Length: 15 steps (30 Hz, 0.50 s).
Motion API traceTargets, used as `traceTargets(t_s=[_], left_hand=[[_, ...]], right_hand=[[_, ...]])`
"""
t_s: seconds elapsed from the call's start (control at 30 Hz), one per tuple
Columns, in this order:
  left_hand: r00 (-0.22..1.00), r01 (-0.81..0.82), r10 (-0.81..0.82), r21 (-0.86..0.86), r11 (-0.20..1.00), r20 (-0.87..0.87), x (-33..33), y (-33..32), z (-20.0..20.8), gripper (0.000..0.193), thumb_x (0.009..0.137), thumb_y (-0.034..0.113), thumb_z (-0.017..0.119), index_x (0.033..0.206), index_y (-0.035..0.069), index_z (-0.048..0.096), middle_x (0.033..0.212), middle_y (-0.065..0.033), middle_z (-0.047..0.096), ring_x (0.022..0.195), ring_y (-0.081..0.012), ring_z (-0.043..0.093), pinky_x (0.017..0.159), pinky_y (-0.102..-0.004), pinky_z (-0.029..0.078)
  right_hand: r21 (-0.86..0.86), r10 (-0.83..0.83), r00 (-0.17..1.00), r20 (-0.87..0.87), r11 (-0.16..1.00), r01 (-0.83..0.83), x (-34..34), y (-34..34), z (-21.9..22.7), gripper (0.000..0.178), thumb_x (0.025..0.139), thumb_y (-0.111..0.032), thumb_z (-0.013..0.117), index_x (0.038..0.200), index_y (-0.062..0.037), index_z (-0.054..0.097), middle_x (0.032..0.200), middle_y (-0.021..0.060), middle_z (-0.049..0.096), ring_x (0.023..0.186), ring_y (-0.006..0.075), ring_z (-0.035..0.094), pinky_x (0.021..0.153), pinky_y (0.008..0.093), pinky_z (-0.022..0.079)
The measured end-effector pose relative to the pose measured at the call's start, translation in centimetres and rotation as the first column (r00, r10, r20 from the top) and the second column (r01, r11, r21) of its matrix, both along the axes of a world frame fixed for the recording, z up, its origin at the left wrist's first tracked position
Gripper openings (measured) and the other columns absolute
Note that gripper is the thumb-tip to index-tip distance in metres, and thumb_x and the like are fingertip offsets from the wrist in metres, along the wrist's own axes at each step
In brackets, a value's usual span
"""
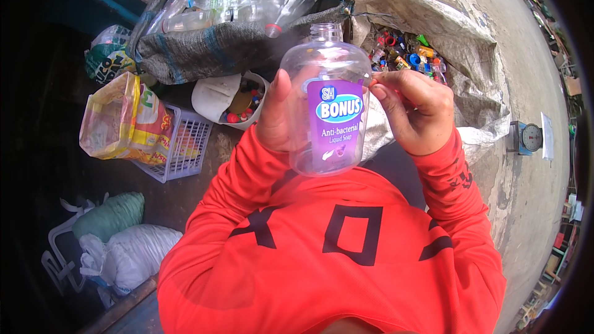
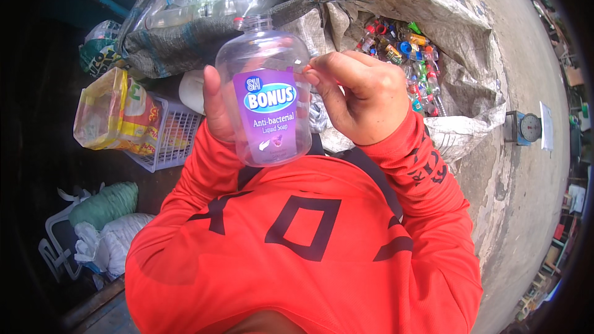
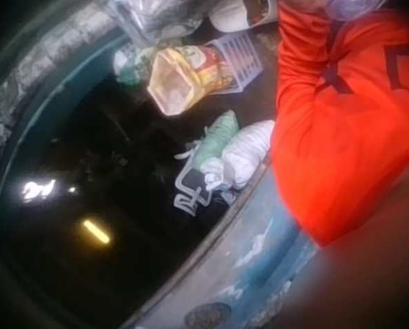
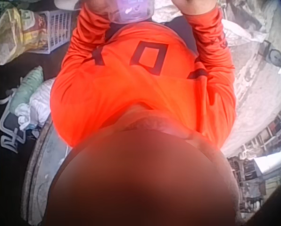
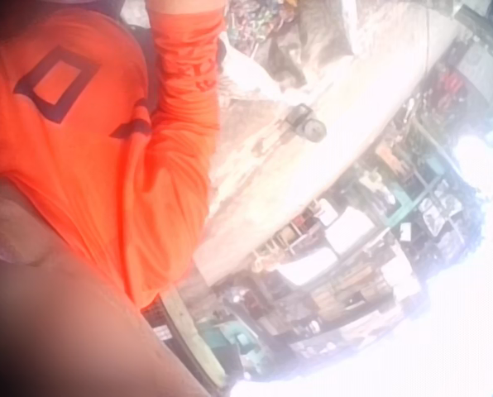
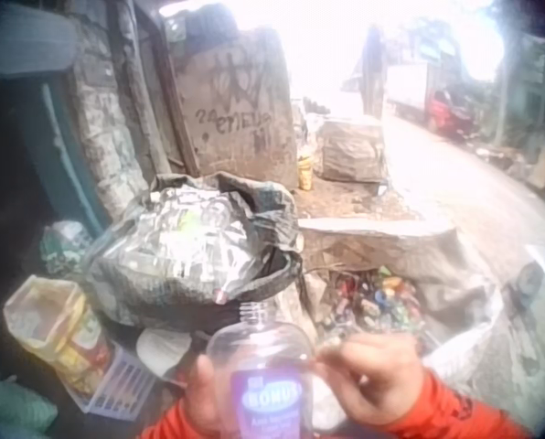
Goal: The person repeatedly picks up plastic bottles from a large sack, removes labels by hand, and places the bottles into a separate sack. The person handles various bottle types, including clear and colored plastic bottles, and discards labels into a nearby container.
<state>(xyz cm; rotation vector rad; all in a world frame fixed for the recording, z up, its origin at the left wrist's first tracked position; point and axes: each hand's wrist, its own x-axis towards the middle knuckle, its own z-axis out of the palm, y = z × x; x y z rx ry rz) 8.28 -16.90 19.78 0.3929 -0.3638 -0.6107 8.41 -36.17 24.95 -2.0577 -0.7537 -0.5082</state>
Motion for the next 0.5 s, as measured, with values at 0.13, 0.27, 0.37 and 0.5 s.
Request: traceTargets(t_s=[0.13,0.27,0.37,0.5], left_hand=[[0.993,-0.112,0.113,0.042,0.993,-0.025,0.1,-0.3,-0.2,0.1,0.076,0.072,0.044,0.14,0.002,0.013,0.131,-0.024,0.04,0.114,-0.034,0.048,0.092,-0.0446,0.044],[0.984,-0.163,0.155,0.098,0.982,0.09,0.3,-0.4,-0.1,0.089,0.08,0.065,0.049,0.137,0.002,0.023,0.129,-0.019,0.043,0.115,-0.0289,0.048,0.094,-0.0411,0.042],[0.972,-0.198,0.183,0.093,0.976,0.15,0.3,-0.5,0.0,0.084,0.081,0.061,0.052,0.136,0.004,0.026,0.129,-0.017,0.044,0.116,-0.0262,0.047,0.096,-0.0399,0.041],[0.954,-0.236,0.216,0.076,0.969,0.209,0.3,-0.6,-0.1,0.086,0.08,0.061,0.053,0.137,0.004,0.025,0.13,-0.0182,0.042,0.118,-0.0268,0.044,0.098,-0.0405,0.039]], right_hand=[[0.01,-0.052,0.997,-0.048,0.999,0.052,-0.1,0.4,-0.1,0.005,0.078,-0.008,0.064,0.079,-0.0037,0.062,0.068,0.0103,0.062,0.057,0.0248,0.06,0.05,0.0313,0.045],[-0.045,-0.117,0.989,-0.089,0.993,0.114,0.2,0.9,-0.1,0.019,0.08,-0.021,0.065,0.073,-0.0045,0.06,0.063,0.0097,0.059,0.054,0.0241,0.058,0.048,0.0312,0.043],[-0.056,-0.153,0.984,-0.093,0.987,0.148,0.4,1.3,-0.3,0.031,0.079,-0.028,0.067,0.063,-0.0048,0.056,0.055,0.0104,0.052,0.047,0.0252,0.053,0.044,0.0328,0.039],[-0.053,-0.116,0.991,-0.068,0.992,0.113,0.5,1.4,-0.7,0.033,0.078,-0.027,0.068,0.058,-0.005,0.053,0.051,0.0104,0.048,0.044,0.0263,0.05,0.042,0.0345,0.037]])
